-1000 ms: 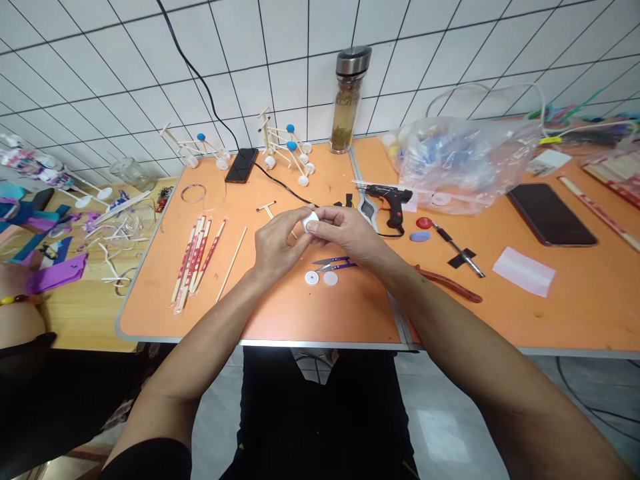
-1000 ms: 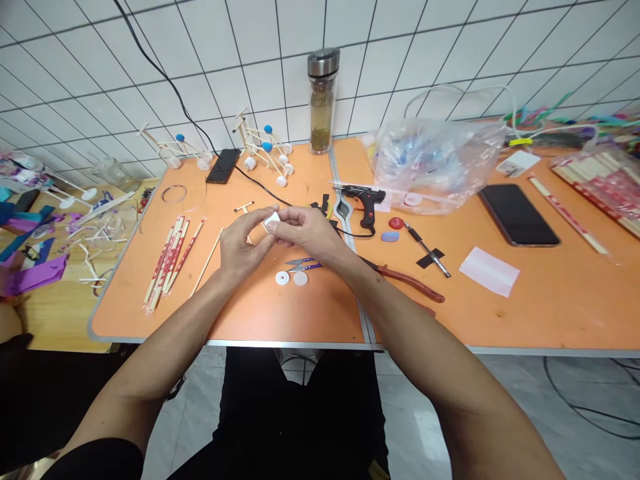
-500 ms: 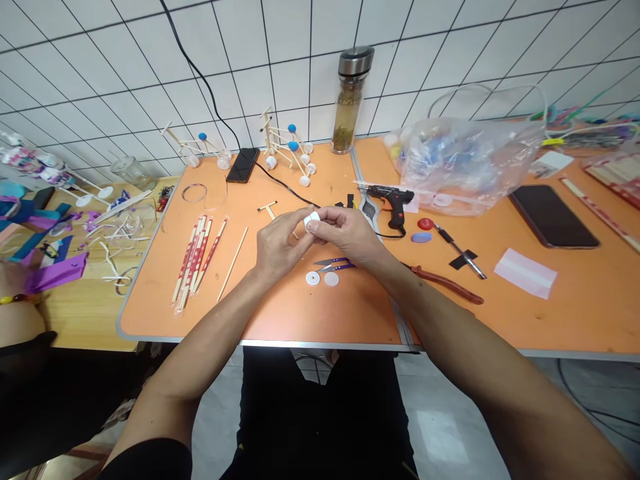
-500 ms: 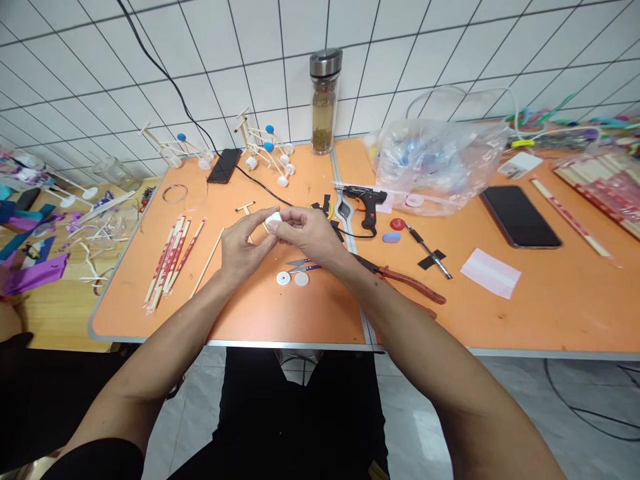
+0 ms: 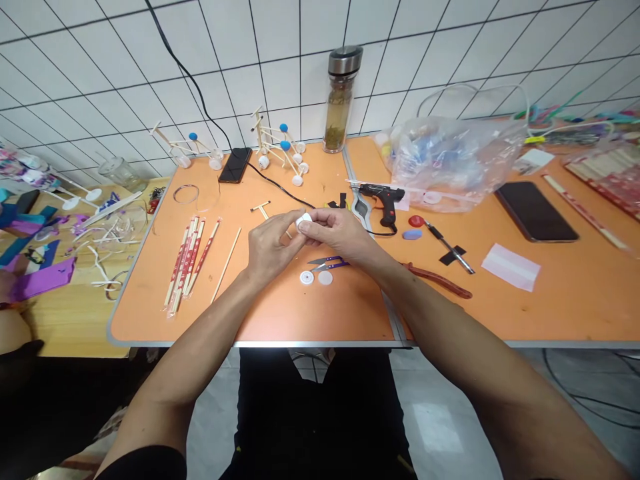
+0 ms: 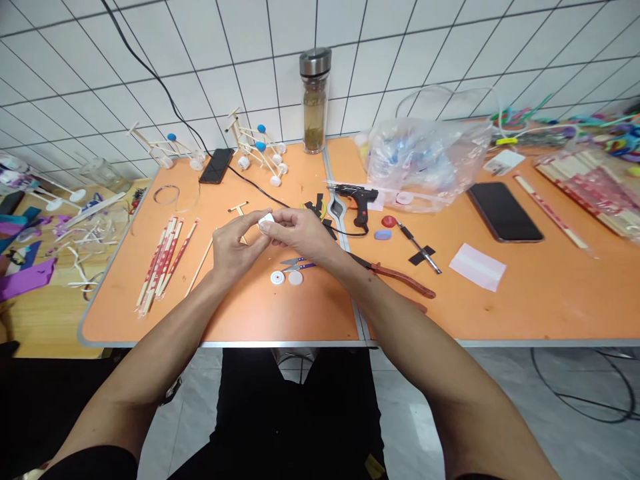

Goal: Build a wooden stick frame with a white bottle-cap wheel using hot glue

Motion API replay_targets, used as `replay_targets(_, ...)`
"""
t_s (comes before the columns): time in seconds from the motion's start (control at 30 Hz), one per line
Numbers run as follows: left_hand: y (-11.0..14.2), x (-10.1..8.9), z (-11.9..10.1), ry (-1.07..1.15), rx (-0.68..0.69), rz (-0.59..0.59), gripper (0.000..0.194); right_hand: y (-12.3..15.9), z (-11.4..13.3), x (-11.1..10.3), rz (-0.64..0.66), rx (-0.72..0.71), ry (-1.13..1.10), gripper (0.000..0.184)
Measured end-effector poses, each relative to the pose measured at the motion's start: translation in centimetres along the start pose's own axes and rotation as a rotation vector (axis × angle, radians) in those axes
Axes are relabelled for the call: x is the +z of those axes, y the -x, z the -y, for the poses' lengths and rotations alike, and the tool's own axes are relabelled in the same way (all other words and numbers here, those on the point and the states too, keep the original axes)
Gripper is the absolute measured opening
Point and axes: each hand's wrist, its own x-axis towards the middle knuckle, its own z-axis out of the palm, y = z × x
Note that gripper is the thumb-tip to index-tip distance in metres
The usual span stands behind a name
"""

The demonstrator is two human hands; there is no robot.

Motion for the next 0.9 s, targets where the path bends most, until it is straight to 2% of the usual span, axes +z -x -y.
replay_targets(0.23,0.0,-0.1,0.2,0.046,-0.123,0.017,0.028,0.0,-0.1,-0.7,0.047,0.005,0.047,0.061)
replay_targets(0.33,-0.2,0.0,0.3,0.108,-0.165,-0.008,0.024,-0.2,-0.6,-1.4,-0.046,-0.018,0.082,0.063)
replay_targets(0.43,-0.3,0.1,0.3,0.138,-0.189,-0.007,0.022,-0.5,-1.1,-1.9,-0.189,-0.078,0.089,0.049)
replay_targets(0.57,-0.3,0.2,0.2,0.12,-0.252,0.019,0.022,-0.4,-1.3,-2.0,-0.246,-0.171,0.217,0.02)
replay_targets(0.6,-0.3,0.3,0.2,0.119,-0.263,0.023,0.021,-0.2,-1.1,-2.0,-0.251,-0.198,0.264,0.019)
replay_targets(0.7,-0.2,0.4,0.2,0.146,-0.275,0.026,0.02,0.4,-0.7,-1.8,-0.274,-0.286,0.391,0.032)
replay_targets(0.73,-0.2,0.4,0.2,0.157,-0.278,0.026,0.019,0.5,-0.6,-1.8,-0.28,-0.317,0.435,0.031)
replay_targets(0.83,-0.2,0.5,0.3,0.174,-0.288,0.03,0.021,0.7,-0.7,-1.9,-0.287,-0.437,0.619,0.013)
replay_targets(0.9,-0.2,0.5,0.4,0.174,-0.282,0.032,0.022,0.5,-1.0,-1.9,-0.282,-0.551,0.745,0.016)
